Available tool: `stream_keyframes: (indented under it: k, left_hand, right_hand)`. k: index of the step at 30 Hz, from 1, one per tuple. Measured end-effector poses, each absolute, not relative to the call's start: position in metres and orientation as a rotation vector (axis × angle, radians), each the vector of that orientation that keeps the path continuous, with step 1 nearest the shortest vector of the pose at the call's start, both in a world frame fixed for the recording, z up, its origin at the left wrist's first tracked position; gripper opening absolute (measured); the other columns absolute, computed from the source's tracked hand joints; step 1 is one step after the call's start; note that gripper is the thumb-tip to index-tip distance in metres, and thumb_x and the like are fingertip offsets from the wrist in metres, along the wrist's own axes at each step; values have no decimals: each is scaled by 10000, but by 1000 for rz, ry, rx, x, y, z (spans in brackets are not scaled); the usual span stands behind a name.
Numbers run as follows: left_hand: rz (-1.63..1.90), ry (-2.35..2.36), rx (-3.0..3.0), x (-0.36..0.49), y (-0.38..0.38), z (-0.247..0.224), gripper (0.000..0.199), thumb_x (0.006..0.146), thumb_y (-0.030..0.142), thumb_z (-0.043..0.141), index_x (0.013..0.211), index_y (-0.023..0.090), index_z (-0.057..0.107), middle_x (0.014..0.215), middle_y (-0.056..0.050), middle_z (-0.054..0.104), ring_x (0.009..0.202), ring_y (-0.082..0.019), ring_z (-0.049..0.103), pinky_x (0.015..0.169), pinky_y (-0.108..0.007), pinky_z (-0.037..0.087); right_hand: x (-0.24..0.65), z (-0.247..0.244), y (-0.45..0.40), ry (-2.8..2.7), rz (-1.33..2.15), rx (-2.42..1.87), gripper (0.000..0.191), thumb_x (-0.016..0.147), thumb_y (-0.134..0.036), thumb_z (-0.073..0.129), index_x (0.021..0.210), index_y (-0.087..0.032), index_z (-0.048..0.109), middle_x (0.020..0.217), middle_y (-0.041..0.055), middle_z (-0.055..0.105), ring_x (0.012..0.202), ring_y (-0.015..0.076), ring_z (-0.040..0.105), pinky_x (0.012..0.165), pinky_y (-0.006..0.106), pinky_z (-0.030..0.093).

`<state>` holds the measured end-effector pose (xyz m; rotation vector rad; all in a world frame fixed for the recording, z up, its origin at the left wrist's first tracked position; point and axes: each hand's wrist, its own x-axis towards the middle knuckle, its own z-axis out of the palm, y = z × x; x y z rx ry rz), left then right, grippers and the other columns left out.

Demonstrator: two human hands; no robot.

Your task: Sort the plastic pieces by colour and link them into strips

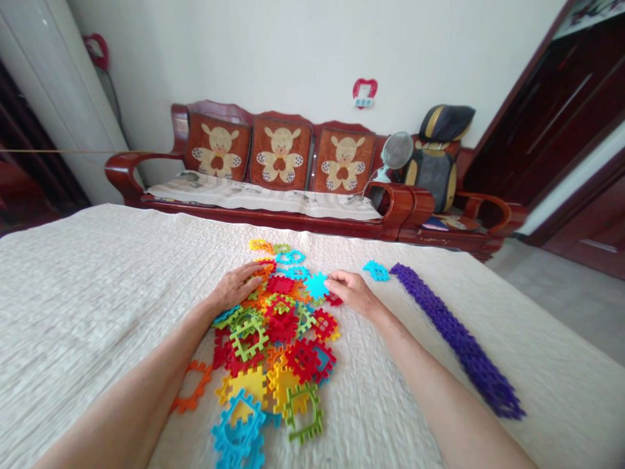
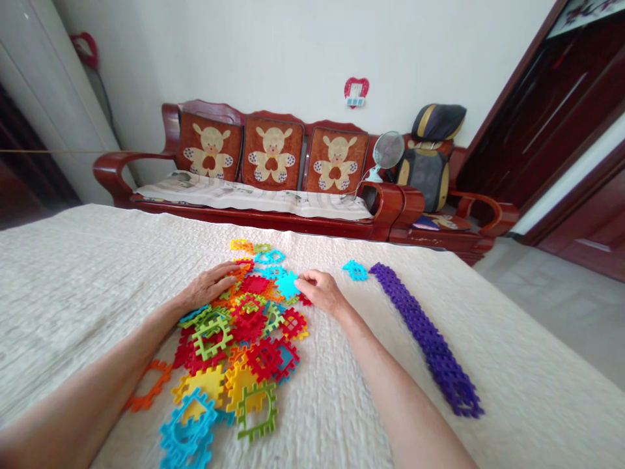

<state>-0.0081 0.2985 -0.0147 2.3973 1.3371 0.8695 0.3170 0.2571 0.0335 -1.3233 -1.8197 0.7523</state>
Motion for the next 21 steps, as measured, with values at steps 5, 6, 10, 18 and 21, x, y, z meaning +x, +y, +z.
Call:
stream_keyframes:
  k: [5,6,10,18,21]
  left_hand:
    - [867,1335,2387,-7,300,-16,579,920,558,336,1299,187,567,1424,-63,505,1319,-214,450,1156,-355,287]
    - [866,1331,2388,-7,299,-15,579,919,560,336,1299,189,568,1425,-60,505,1320,-212,449,1156,-351,288]
    - [871,1317,2401,-7,297,-12,583,919,567,327,1306,200,563,1422,-53,510,1313,-213,459,1153,-350,291]
    - [861,1334,2391,-5,292,-4,588,900,590,342,1298,227,577,1395,-43,539,1270,-229,506,1129,-355,329]
    - [854,1324,2386,-4,291,-2,590,900,584,342,1315,227,563,1398,-47,535,1267,-227,508,1130,-366,327]
  right_hand:
    - [353,21,274,-1636,352,-1313,199,726,-349,561,826,-185,613,758,18,643,667,153,580,663,277,462]
    - [361,16,277,-1659,265,-1303,169,715,-315,554,815,-190,607,776,26,645,689,160,587,683,285,469]
    - [382,-2,283,-1853,127,-1230,143,720,-190,487,808,-198,599,816,41,644,766,172,605,737,303,479]
    - [387,-13,281,-1964,183,-1163,249,705,-90,445,854,-198,613,976,65,660,932,181,608,816,318,479]
    - [385,-15,283,-1853,250,-1285,230,752,-177,469,919,-181,627,950,54,678,877,171,622,804,306,479]
